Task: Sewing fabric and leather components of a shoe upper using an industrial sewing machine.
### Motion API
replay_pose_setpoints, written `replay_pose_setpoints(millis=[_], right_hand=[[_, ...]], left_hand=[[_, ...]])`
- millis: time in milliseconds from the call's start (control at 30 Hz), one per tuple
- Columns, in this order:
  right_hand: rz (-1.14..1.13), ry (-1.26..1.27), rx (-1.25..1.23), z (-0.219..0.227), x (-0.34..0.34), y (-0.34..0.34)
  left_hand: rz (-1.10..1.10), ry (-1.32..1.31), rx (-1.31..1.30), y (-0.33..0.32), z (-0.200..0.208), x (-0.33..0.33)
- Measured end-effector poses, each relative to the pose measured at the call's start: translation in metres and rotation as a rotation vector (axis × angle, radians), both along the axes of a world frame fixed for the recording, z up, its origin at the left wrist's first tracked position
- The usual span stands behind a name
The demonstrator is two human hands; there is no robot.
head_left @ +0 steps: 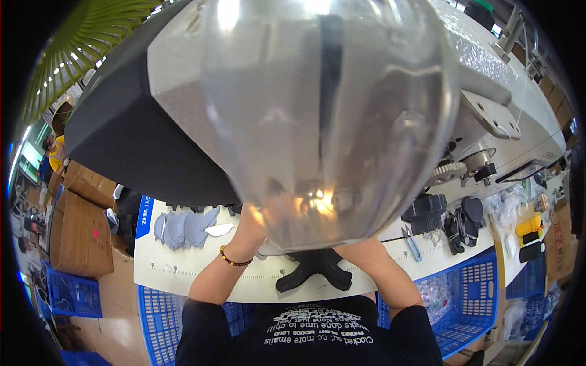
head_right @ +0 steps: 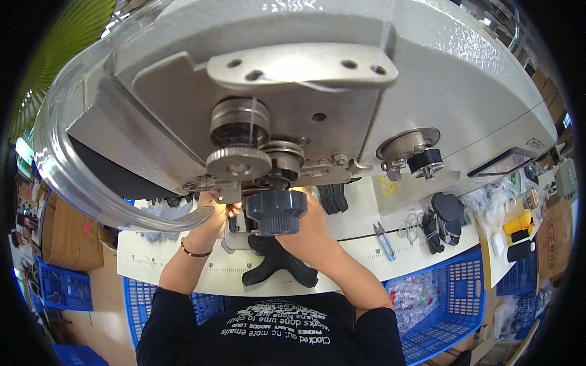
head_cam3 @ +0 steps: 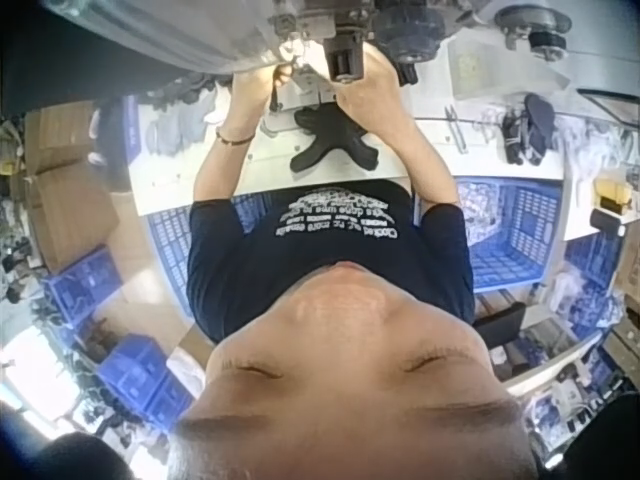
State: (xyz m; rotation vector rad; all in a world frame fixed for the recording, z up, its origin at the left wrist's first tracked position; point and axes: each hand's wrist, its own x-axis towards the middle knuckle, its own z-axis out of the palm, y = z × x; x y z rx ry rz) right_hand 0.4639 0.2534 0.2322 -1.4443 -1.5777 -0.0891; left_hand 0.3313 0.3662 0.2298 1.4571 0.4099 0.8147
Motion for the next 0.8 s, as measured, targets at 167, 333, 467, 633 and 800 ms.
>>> replay_pose_setpoints(millis=[167, 333, 467, 633, 800], right_hand=[[-0.068, -0.061, 0.015, 0.009, -0.003, 0.003], [-0.109, -0.151, 0.068, 0.016, -0.006, -0.002], [-0.133, -0.301, 0.145, 0.019, -0.006, -0.004], [-0.147, -0.401, 0.126, 0.009, -0.006, -0.003], [-0.269, -0.241, -0.241, -0.023, -0.004, -0.011]], left_hand=[[0.033, -0.124, -0.074, -0.001, 0.008, 0.005], [0.012, -0.115, -0.073, -0.003, 0.011, 0.004], [0.063, 0.032, -0.274, 0.002, 0.008, 0.0], [0.12, -0.089, -0.275, 0.0, -0.003, 0.007], [0.234, -0.255, -0.276, 0.007, -0.014, 0.02]])
